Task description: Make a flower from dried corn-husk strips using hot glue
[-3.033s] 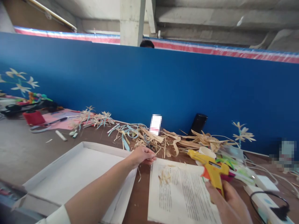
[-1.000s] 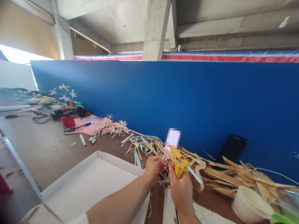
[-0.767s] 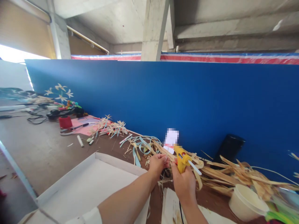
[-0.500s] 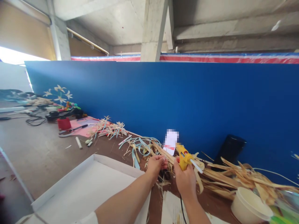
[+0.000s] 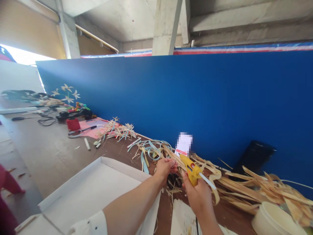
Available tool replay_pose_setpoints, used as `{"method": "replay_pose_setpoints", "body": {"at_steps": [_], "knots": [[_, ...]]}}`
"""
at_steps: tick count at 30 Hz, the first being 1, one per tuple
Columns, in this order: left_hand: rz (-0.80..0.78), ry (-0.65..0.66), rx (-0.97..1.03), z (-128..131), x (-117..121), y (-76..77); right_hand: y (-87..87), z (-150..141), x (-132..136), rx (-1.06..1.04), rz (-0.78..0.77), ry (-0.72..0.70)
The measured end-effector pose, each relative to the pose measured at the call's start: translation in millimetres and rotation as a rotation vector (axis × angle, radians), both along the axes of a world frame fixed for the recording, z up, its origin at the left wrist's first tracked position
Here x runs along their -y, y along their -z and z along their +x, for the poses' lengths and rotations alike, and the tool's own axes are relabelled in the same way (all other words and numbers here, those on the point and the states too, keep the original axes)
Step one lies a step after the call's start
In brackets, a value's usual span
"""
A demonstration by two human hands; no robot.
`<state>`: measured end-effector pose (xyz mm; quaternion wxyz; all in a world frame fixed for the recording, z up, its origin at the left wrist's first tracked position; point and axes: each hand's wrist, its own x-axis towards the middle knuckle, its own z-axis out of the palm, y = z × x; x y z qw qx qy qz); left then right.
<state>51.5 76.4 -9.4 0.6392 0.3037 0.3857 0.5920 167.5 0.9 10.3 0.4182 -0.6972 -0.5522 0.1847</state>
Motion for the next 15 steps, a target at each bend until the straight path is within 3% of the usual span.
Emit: {"method": "replay_pose_setpoints", "body": {"at_steps": [7, 15], "knots": [[0.015, -0.012, 0.007, 1, -3, 3.1, -2.2, 3, 1, 0.031, -0.057, -0.010], [0.019, -0.032, 0.007, 3, -6, 5.8, 9.2, 11, -6, 0.019, -0.100, -0.044]]}}
